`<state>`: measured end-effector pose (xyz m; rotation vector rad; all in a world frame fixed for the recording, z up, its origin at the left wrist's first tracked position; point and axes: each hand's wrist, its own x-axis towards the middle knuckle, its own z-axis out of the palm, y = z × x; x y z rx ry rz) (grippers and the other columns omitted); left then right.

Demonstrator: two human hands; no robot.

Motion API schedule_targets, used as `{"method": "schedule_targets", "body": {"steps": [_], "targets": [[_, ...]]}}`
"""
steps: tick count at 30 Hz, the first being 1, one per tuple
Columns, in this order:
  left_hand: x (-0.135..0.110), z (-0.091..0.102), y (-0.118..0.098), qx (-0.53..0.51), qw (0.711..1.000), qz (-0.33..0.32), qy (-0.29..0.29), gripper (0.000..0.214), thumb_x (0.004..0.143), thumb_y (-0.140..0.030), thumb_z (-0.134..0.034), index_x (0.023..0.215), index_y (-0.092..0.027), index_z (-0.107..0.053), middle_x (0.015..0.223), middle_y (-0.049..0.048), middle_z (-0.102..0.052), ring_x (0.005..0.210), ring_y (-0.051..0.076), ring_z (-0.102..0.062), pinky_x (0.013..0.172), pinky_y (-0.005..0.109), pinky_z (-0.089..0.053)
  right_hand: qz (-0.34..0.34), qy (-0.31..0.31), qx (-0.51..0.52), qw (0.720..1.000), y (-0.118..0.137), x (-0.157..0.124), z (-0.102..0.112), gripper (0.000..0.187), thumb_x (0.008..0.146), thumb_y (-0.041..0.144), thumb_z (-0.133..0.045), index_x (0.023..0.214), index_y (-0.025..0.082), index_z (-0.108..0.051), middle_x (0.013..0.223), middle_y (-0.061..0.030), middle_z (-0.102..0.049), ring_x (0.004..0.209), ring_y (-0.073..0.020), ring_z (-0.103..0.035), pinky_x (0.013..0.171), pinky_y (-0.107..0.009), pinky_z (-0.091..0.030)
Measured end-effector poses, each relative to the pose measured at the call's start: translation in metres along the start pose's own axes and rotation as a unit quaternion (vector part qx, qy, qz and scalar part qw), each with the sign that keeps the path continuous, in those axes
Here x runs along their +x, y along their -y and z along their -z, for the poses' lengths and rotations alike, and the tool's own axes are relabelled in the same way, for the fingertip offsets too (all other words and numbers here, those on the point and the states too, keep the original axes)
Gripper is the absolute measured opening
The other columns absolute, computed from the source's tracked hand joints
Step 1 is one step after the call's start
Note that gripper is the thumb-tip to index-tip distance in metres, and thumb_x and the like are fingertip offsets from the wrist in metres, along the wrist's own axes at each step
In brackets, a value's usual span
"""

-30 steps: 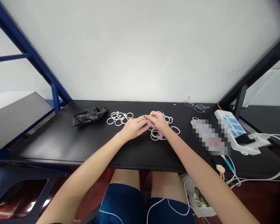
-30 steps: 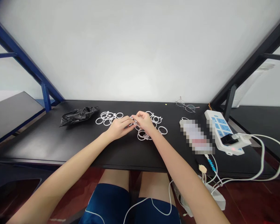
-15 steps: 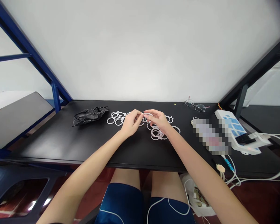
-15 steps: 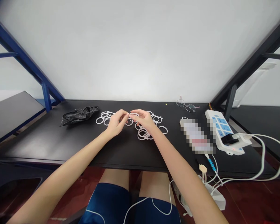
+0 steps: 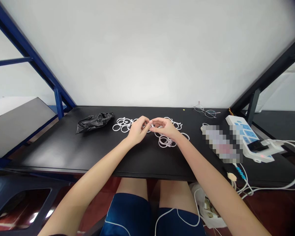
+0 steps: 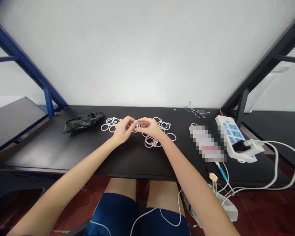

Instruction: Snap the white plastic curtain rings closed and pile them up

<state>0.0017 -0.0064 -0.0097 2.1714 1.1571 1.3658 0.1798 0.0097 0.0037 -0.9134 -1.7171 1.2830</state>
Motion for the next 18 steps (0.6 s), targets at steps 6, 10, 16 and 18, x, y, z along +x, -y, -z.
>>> {"method": "schedule_targets", "body": {"steps": [6, 10, 16, 18], "targets": [[0.0, 0.0005, -0.0019, 0.003, 1.0, -0.013, 0.007, 0.019, 0.094, -0.034, -0.049, 0.087, -0.017, -0.055, 0.08, 0.0017, -0.057, 0.067, 0.01, -0.054, 0.054, 0.02, -0.044, 0.0, -0.013, 0.041, 0.999, -0.006, 0.0023, -0.0039, 0.043, 0.056, 0.034, -0.085, 0.092, 0.018, -0.067, 0.081, -0.0041, -0.069, 0.073, -0.017, -0.064, 0.058, -0.027, -0.049], [-0.0008, 0.0015, -0.0045, -0.022, 1.0, 0.003, 0.022, 0.017, 0.092, -0.033, -0.051, 0.098, -0.018, -0.054, 0.093, 0.0051, -0.06, 0.077, 0.012, -0.059, 0.055, 0.02, -0.046, 0.021, -0.05, 0.054, 0.997, -0.0063, 0.0033, -0.0048, 0.044, 0.054, 0.035, -0.086, 0.09, 0.018, -0.068, 0.083, -0.0053, -0.071, 0.073, -0.0165, -0.064, 0.072, -0.033, -0.054], [0.0021, -0.0008, 0.0019, -0.189, 0.975, 0.099, 0.06, 0.039, 0.083, -0.036, -0.065, 0.113, -0.019, -0.047, 0.119, 0.0113, -0.056, 0.099, 0.018, -0.061, 0.06, 0.021, -0.052, 0.026, -0.071, 0.056, 0.996, -0.001, 0.0011, -0.005, 0.045, 0.055, 0.039, -0.086, 0.091, 0.018, -0.068, 0.092, -0.0095, -0.072, 0.08, -0.0193, -0.065, 0.069, -0.033, -0.054], [0.0044, -0.0011, 0.0049, -0.287, 0.941, 0.158, 0.081, 0.044, 0.078, -0.035, -0.07, 0.112, -0.019, -0.047, 0.121, 0.0116, -0.055, 0.097, 0.018, -0.063, 0.063, 0.024, -0.055, 0.034, -0.072, 0.057, 0.995, -0.0008, 0.0013, -0.005, 0.045, 0.056, 0.039, -0.086, 0.091, 0.018, -0.068, 0.094, -0.0099, -0.072, 0.081, -0.0195, -0.065, 0.069, -0.033, -0.054]]}}
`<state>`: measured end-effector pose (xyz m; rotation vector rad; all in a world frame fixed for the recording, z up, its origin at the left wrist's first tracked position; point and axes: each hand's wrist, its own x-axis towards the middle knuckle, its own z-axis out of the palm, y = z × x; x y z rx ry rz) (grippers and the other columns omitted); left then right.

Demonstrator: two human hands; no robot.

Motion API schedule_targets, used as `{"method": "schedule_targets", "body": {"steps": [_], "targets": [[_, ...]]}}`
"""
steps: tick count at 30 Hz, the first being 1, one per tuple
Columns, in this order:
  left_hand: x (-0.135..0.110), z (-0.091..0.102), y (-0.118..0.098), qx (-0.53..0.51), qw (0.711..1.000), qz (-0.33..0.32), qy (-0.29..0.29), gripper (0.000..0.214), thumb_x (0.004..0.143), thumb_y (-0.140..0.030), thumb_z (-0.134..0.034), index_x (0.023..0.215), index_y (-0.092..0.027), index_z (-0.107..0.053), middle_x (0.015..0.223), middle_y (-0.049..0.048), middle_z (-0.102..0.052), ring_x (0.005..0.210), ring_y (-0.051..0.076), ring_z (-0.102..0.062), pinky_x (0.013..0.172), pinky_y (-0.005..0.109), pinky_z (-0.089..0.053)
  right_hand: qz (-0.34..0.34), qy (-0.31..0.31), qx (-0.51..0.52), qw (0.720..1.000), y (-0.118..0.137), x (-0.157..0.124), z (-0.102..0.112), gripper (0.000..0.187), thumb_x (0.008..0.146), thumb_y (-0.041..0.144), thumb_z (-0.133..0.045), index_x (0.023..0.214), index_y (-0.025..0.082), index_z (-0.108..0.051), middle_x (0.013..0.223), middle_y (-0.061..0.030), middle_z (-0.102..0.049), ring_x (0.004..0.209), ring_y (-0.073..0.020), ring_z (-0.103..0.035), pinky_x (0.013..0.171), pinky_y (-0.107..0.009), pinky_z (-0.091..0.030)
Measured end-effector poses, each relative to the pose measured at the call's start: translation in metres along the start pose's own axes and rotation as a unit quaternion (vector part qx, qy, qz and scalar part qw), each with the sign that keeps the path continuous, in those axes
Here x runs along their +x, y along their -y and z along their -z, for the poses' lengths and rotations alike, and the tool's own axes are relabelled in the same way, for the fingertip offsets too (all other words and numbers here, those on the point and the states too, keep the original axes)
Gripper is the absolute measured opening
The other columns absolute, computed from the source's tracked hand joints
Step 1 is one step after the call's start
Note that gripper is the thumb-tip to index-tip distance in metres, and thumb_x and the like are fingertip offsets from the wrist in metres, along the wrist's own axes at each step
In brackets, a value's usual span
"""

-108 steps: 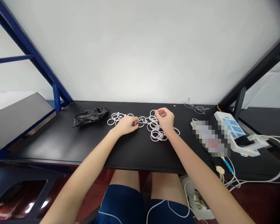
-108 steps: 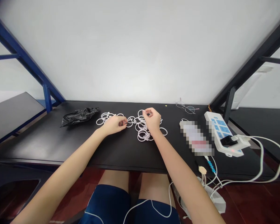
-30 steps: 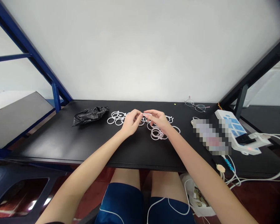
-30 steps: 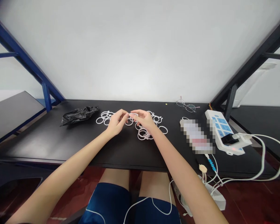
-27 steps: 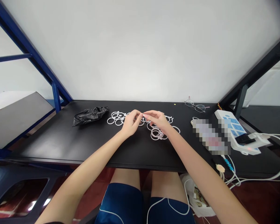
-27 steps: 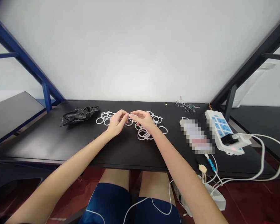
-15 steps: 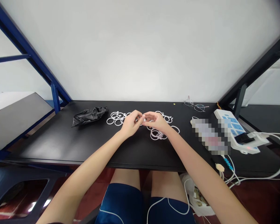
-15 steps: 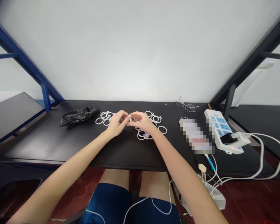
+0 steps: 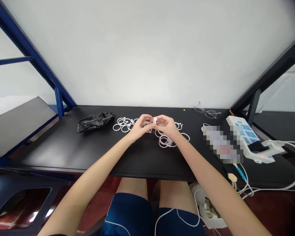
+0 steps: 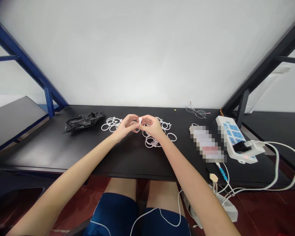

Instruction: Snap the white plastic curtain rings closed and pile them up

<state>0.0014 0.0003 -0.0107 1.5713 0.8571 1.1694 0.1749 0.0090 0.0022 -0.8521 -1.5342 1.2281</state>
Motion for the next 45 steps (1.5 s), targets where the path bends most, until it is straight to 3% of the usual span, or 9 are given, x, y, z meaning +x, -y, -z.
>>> {"method": "schedule_targets", "body": {"steps": [4, 8, 12, 16, 23, 31, 35, 45], "targets": [[0.003, 0.003, -0.001, -0.088, 0.993, 0.075, 0.019, 0.051, 0.069, -0.032, -0.079, 0.111, -0.018, -0.053, 0.118, 0.0108, -0.059, 0.094, 0.019, -0.065, 0.065, 0.027, -0.058, 0.014, 0.007, 0.0, 1.0, -0.003, 0.002, 0.0, 0.044, 0.055, 0.037, -0.086, 0.09, 0.018, -0.069, 0.09, -0.0076, -0.07, 0.072, -0.016, -0.062, 0.067, -0.032, -0.053], [0.002, 0.003, -0.006, -0.106, 0.989, 0.104, 0.018, 0.05, 0.066, -0.03, -0.081, 0.109, -0.017, -0.058, 0.116, 0.0104, -0.063, 0.093, 0.019, -0.067, 0.065, 0.027, -0.059, 0.02, 0.0, -0.012, 1.0, -0.005, 0.002, -0.001, 0.042, 0.052, 0.033, -0.087, 0.087, 0.018, -0.069, 0.087, -0.0054, -0.068, 0.066, -0.013, -0.058, 0.062, -0.03, -0.052], [0.001, 0.002, -0.007, -0.104, 0.988, 0.115, 0.019, 0.048, 0.068, -0.033, -0.079, 0.109, -0.016, -0.06, 0.105, 0.0095, -0.068, 0.085, 0.017, -0.067, 0.064, 0.027, -0.059, 0.018, 0.012, -0.017, 1.0, -0.006, 0.0, -0.003, 0.039, 0.055, 0.03, -0.085, 0.088, 0.018, -0.069, 0.082, -0.0042, -0.066, 0.072, -0.0161, -0.061, 0.065, -0.032, -0.055], [0.002, 0.002, -0.003, -0.092, 0.99, 0.109, 0.01, 0.045, 0.069, -0.035, -0.079, 0.106, -0.016, -0.061, 0.104, 0.0085, -0.07, 0.077, 0.014, -0.067, 0.062, 0.025, -0.058, 0.014, 0.038, -0.014, 0.999, -0.004, -0.002, -0.003, 0.038, 0.058, 0.028, -0.083, 0.093, 0.018, -0.07, 0.088, -0.0057, -0.067, 0.077, -0.0178, -0.063, 0.067, -0.032, -0.056], [0.004, 0.005, 0.002, -0.044, 0.997, 0.07, 0.002, 0.043, 0.07, -0.038, -0.077, 0.105, -0.015, -0.068, 0.1, 0.0089, -0.071, 0.082, 0.018, -0.067, 0.054, 0.021, -0.054, -0.015, 0.076, 0.003, 0.997, 0.005, -0.002, -0.002, 0.035, 0.07, 0.034, -0.074, 0.101, 0.021, -0.073, 0.104, -0.0075, -0.069, 0.083, -0.0175, -0.063, 0.06, -0.027, -0.054], [0.002, 0.003, 0.002, 0.013, 0.999, 0.033, 0.025, 0.041, 0.075, -0.043, -0.072, 0.101, -0.013, -0.069, 0.089, 0.0086, -0.07, 0.068, 0.014, -0.064, 0.043, 0.018, -0.045, -0.025, 0.043, -0.009, 0.999, 0.0, -0.001, -0.003, 0.035, 0.073, 0.048, -0.072, 0.095, 0.021, -0.076, 0.089, -0.0063, -0.073, 0.077, -0.0181, -0.065, 0.06, -0.028, -0.053], [0.003, 0.004, 0.005, 0.006, 0.999, 0.033, 0.028, 0.041, 0.074, -0.044, -0.072, 0.1, -0.013, -0.069, 0.081, 0.0068, -0.07, 0.067, 0.014, -0.064, 0.045, 0.019, -0.048, -0.016, 0.031, -0.005, 0.999, -0.002, 0.0, -0.004, 0.035, 0.072, 0.049, -0.072, 0.09, 0.02, -0.077, 0.077, -0.0039, -0.07, 0.069, -0.0155, -0.063, 0.059, -0.027, -0.053], [0.002, 0.004, 0.002, 0.001, 0.999, 0.044, 0.022, 0.042, 0.073, -0.044, -0.074, 0.101, -0.013, -0.069, 0.08, 0.0052, -0.07, 0.065, 0.013, -0.064, 0.054, 0.024, -0.057, 0.011, 0.03, -0.026, 0.999, -0.001, -0.001, -0.005, 0.034, 0.074, 0.051, -0.07, 0.09, 0.021, -0.077, 0.076, -0.0024, -0.065, 0.057, -0.0111, -0.055, 0.055, -0.027, -0.049]]}}
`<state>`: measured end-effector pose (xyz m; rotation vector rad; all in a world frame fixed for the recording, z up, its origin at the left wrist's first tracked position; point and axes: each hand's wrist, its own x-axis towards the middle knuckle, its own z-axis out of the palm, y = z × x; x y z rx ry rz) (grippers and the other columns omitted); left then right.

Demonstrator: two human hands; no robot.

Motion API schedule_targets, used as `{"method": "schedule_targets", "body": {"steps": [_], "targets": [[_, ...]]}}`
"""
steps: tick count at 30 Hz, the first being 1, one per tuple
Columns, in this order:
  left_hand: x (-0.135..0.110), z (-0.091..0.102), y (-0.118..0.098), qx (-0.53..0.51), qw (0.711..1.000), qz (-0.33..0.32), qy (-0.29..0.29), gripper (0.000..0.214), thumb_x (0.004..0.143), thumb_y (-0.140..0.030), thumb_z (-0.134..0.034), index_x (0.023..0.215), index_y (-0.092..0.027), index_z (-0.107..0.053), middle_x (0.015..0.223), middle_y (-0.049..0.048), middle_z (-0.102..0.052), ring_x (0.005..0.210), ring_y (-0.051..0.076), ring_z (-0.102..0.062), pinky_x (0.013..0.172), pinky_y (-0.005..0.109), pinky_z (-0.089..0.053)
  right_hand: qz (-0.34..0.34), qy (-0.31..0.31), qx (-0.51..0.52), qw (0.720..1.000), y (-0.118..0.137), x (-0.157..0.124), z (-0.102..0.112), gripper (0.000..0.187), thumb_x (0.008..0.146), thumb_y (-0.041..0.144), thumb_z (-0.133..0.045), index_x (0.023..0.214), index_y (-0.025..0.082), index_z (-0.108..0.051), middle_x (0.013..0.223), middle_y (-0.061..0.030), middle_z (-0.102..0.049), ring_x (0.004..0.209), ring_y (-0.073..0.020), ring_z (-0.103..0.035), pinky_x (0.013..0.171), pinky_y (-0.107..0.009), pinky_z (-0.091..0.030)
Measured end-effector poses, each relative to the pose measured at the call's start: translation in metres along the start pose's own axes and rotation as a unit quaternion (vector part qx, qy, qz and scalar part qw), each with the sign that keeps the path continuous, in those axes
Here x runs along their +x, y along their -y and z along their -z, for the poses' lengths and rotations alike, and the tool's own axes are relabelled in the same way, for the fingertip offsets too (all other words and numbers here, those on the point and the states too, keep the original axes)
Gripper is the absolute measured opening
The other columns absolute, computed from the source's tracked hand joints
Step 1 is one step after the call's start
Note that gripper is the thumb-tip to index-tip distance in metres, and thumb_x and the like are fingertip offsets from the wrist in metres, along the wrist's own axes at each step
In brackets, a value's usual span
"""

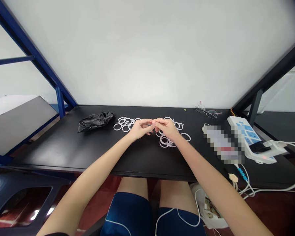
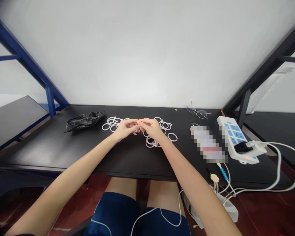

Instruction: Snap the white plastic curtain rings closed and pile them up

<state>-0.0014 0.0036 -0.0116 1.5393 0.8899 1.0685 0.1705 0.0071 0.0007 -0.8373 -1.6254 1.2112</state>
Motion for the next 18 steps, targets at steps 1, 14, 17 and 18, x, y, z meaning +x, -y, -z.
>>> {"method": "schedule_targets", "body": {"steps": [1, 14, 17, 18], "targets": [[-0.0001, -0.0002, -0.0003, -0.001, 1.0, 0.003, -0.001, 0.042, 0.073, -0.044, -0.074, 0.1, -0.013, -0.07, 0.079, 0.0048, -0.07, 0.065, 0.012, -0.064, 0.056, 0.024, -0.057, 0.001, -0.001, -0.002, 1.0, 0.0001, -0.0001, -0.0001, 0.034, 0.074, 0.05, -0.07, 0.089, 0.021, -0.077, 0.075, -0.0021, -0.065, 0.056, -0.011, -0.054, 0.055, -0.027, -0.048], [0.0016, -0.0006, 0.0037, -0.015, 1.0, -0.004, 0.001, 0.042, 0.073, -0.044, -0.074, 0.1, -0.012, -0.069, 0.081, 0.0051, -0.07, 0.066, 0.012, -0.065, 0.06, 0.025, -0.058, -0.035, -0.019, 0.025, 0.999, -0.001, 0.0001, -0.002, 0.035, 0.07, 0.05, -0.074, 0.086, 0.019, -0.076, 0.069, -0.0022, -0.066, 0.056, -0.0116, -0.056, 0.054, -0.027, -0.049], [0.0018, -0.0001, 0.0046, -0.011, 1.0, -0.008, 0.004, 0.04, 0.075, -0.043, -0.072, 0.1, -0.012, -0.069, 0.084, 0.0058, -0.07, 0.067, 0.012, -0.065, 0.059, 0.024, -0.057, -0.035, -0.021, 0.024, 0.999, -0.0007, 0.0001, -0.0024, 0.035, 0.07, 0.05, -0.074, 0.086, 0.018, -0.076, 0.069, -0.0025, -0.067, 0.057, -0.0122, -0.057, 0.054, -0.027, -0.05], [0.0018, 0.0, 0.0045, -0.009, 1.0, -0.007, 0.005, 0.039, 0.076, -0.042, -0.072, 0.1, -0.012, -0.069, 0.085, 0.0059, -0.07, 0.068, 0.012, -0.065, 0.058, 0.023, -0.057, -0.035, -0.022, 0.023, 0.999, -0.0007, 0.0002, -0.0025, 0.035, 0.07, 0.05, -0.074, 0.086, 0.018, -0.076, 0.069, -0.0026, -0.067, 0.057, -0.0125, -0.058, 0.054, -0.027, -0.05]]}}
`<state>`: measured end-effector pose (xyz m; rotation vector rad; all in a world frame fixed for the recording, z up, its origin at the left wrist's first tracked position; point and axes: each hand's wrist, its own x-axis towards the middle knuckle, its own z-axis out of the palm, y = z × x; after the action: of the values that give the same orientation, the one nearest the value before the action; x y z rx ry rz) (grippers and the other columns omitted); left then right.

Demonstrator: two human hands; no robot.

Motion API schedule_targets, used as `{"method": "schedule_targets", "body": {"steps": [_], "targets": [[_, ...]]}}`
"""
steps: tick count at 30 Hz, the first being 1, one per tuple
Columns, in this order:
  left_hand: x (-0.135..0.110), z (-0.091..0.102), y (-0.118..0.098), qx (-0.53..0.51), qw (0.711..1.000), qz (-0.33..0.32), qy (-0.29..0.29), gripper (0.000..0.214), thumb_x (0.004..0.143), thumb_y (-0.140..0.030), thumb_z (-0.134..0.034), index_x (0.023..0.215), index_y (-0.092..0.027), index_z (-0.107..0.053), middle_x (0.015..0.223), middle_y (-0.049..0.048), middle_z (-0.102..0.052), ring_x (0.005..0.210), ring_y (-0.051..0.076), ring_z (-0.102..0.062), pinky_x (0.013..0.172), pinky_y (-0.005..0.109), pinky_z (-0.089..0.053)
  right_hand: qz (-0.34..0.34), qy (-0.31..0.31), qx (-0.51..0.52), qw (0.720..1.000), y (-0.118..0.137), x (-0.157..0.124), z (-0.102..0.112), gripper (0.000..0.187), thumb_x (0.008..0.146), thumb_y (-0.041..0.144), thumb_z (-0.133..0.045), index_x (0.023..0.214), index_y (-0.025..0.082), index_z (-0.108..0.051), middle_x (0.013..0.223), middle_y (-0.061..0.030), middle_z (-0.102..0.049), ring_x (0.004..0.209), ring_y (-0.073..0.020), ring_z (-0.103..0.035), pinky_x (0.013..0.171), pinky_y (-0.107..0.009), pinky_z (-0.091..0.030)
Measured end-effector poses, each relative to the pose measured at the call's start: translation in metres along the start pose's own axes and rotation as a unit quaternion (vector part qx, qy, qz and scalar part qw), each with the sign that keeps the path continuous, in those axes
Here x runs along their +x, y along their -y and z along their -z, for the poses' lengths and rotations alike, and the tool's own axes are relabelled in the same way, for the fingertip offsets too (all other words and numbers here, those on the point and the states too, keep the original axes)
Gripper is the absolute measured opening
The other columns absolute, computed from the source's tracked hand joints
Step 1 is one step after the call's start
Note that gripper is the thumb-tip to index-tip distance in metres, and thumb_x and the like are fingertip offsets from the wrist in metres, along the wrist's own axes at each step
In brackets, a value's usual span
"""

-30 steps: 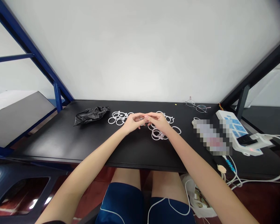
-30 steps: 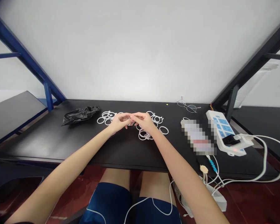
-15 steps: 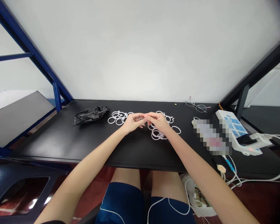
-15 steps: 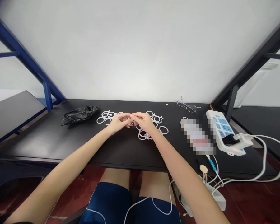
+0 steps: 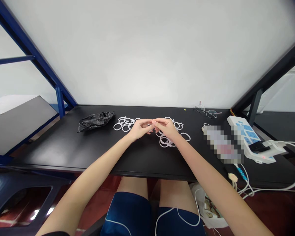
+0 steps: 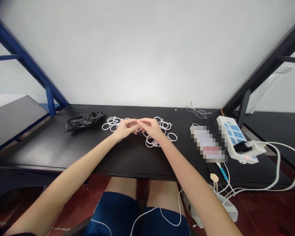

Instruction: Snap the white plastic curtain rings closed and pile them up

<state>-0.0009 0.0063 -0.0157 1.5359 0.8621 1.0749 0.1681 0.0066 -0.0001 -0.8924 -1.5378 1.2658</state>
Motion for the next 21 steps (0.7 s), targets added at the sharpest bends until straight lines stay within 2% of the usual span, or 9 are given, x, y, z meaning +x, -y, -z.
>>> {"method": "schedule_targets", "body": {"steps": [8, 14, 18, 21], "targets": [[-0.0002, -0.0006, -0.004, 0.008, 1.0, 0.02, 0.003, 0.04, 0.076, -0.04, -0.071, 0.104, -0.013, -0.067, 0.091, 0.0072, -0.069, 0.073, 0.013, -0.065, 0.057, 0.021, -0.056, -0.008, -0.013, 0.008, 1.0, -0.0013, 0.0008, -0.0004, 0.036, 0.066, 0.049, -0.077, 0.085, 0.018, -0.075, 0.07, -0.0028, -0.069, 0.06, -0.0141, -0.061, 0.053, -0.026, -0.05], [-0.0008, 0.0007, -0.0076, 0.038, 0.998, 0.038, -0.012, 0.045, 0.073, -0.042, -0.073, 0.107, -0.013, -0.066, 0.103, 0.0105, -0.07, 0.074, 0.015, -0.067, 0.056, 0.022, -0.056, -0.017, -0.079, 0.035, 0.996, -0.0003, 0.004, 0.004, 0.035, 0.068, 0.053, -0.075, 0.075, 0.018, -0.075, 0.064, -0.0025, -0.065, 0.057, -0.0112, -0.055, 0.05, -0.024, -0.049], [-0.0016, 0.0007, -0.0092, 0.056, 0.998, 0.033, -0.019, 0.041, 0.072, -0.039, -0.074, 0.103, -0.012, -0.066, 0.099, 0.01, -0.069, 0.074, 0.014, -0.066, 0.056, 0.022, -0.056, -0.016, -0.099, 0.047, 0.994, 0.0021, 0.004, 0.0067, 0.037, 0.071, 0.055, -0.072, 0.073, 0.018, -0.075, 0.074, -0.0051, -0.069, 0.057, -0.0102, -0.054, 0.05, -0.023, -0.05], [-0.0014, 0.001, -0.0085, 0.056, 0.998, 0.027, -0.019, 0.041, 0.072, -0.038, -0.074, 0.104, -0.013, -0.065, 0.105, 0.0104, -0.067, 0.075, 0.014, -0.066, 0.057, 0.022, -0.057, -0.012, -0.096, 0.047, 0.994, 0.0011, 0.0036, 0.007, 0.034, 0.067, 0.052, -0.076, 0.072, 0.018, -0.073, 0.077, -0.0052, -0.07, 0.057, -0.0102, -0.055, 0.05, -0.024, -0.05]]}}
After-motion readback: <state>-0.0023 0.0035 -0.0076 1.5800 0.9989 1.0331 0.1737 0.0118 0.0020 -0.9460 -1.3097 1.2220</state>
